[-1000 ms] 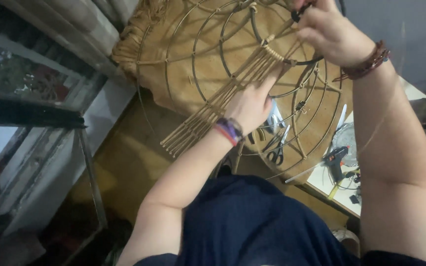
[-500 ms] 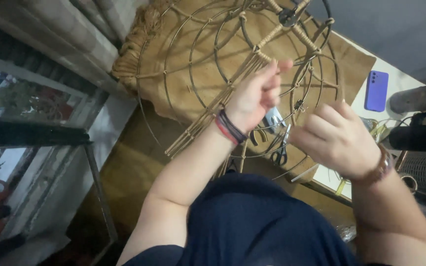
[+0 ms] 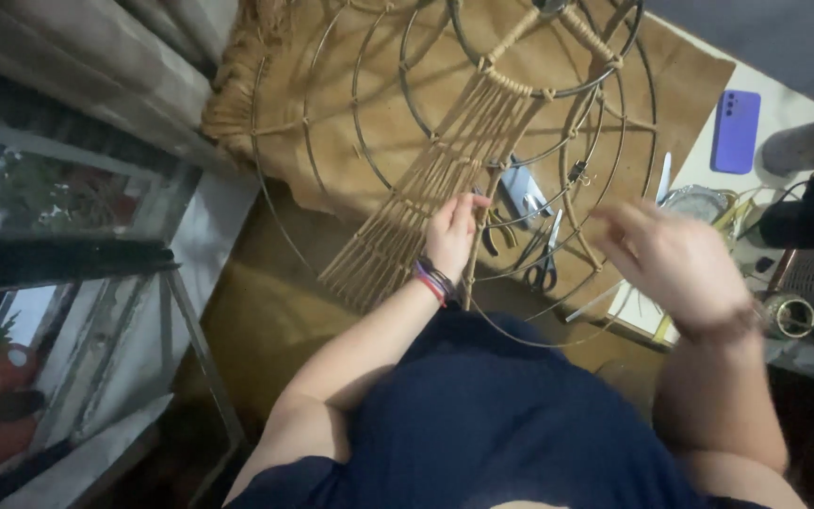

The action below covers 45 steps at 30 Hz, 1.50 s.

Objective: Weaving and securing wicker or wooden strips onto a metal frame to create a furniture structure.

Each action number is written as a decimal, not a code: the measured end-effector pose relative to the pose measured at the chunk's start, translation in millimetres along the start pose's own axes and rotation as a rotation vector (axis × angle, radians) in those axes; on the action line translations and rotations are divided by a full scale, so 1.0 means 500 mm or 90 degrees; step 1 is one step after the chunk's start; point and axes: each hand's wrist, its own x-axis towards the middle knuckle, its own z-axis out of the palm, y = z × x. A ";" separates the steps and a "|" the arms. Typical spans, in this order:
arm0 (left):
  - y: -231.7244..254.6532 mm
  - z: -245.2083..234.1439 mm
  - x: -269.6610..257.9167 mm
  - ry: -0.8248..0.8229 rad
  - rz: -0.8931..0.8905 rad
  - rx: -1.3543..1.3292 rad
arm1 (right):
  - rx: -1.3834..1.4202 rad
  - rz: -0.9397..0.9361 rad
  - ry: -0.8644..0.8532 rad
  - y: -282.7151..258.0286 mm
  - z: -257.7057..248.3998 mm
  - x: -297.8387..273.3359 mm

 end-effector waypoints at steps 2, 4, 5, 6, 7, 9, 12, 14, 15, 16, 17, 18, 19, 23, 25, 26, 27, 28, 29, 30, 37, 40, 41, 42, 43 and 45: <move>-0.015 -0.004 -0.043 0.020 0.072 0.070 | 0.104 0.002 0.049 0.005 0.066 0.048; -0.031 -0.020 -0.066 0.043 0.147 0.140 | 0.207 0.000 0.099 -0.004 0.118 0.101; -0.043 -0.036 -0.073 0.046 0.234 0.244 | 0.221 -0.019 0.136 -0.019 0.141 0.124; -0.057 -0.055 -0.087 0.049 0.316 0.350 | 0.237 -0.036 0.170 -0.037 0.167 0.144; -0.057 -0.068 -0.092 0.050 0.311 0.351 | 0.240 -0.036 0.166 -0.037 0.190 0.157; -0.052 -0.091 -0.089 0.044 0.447 0.383 | 0.347 -0.033 0.187 -0.032 0.232 0.190; -0.032 -0.101 -0.079 0.014 0.487 0.438 | 0.350 -0.057 0.143 0.015 0.296 0.213; -0.082 -0.108 -0.048 0.028 0.472 0.546 | 0.336 -0.050 0.131 0.009 0.280 0.214; -0.107 -0.113 -0.031 0.041 0.458 0.653 | 0.321 -0.045 0.122 0.006 0.273 0.216; -0.090 -0.101 -0.033 0.043 0.453 0.652 | 0.322 -0.046 0.117 0.011 0.283 0.215; -0.072 -0.090 -0.036 0.007 0.409 0.676 | 0.291 -0.038 0.120 0.017 0.293 0.214; -0.050 -0.082 -0.030 -0.026 0.368 0.701 | 0.260 -0.035 0.128 0.023 0.302 0.222; -0.030 -0.075 -0.026 -0.020 0.367 0.701 | 0.260 -0.040 0.127 0.026 0.319 0.227; 0.059 -0.038 -0.055 -0.117 0.245 0.880 | 0.226 0.046 0.153 0.040 0.348 0.232; 0.091 -0.022 -0.068 -0.125 0.219 0.936 | 0.228 0.042 0.138 0.042 0.338 0.242; 0.096 -0.019 -0.067 -0.150 0.184 0.933 | 0.222 0.065 0.115 0.038 0.330 0.247; 0.101 -0.015 -0.066 -0.175 0.148 0.930 | 0.216 0.089 0.092 0.035 0.322 0.252; 0.112 -0.013 -0.057 -0.174 0.146 0.929 | 0.217 0.087 0.090 0.037 0.328 0.254; 0.122 -0.011 -0.047 -0.199 0.127 0.915 | 0.183 0.102 0.093 0.039 0.333 0.255; 0.133 -0.008 -0.038 -0.226 0.108 0.900 | 0.149 0.117 0.096 0.041 0.339 0.255; -0.005 0.000 0.036 -0.226 0.053 0.926 | 0.340 -0.118 -0.137 0.073 0.259 0.312; 0.033 -0.006 0.015 -0.215 0.172 0.837 | 0.399 -0.115 -0.242 0.088 0.288 0.325; 0.012 -0.012 0.022 -0.203 0.153 0.663 | 0.396 -0.102 -0.218 0.085 0.288 0.324; -0.009 -0.020 0.029 -0.188 0.133 0.489 | 0.395 -0.090 -0.194 0.081 0.289 0.323; 0.003 -0.020 0.033 -0.188 0.133 0.489 | 0.395 -0.091 -0.194 0.084 0.301 0.321; 0.026 -0.025 0.037 -0.240 0.053 0.385 | 0.225 -0.019 -0.087 0.085 0.330 0.312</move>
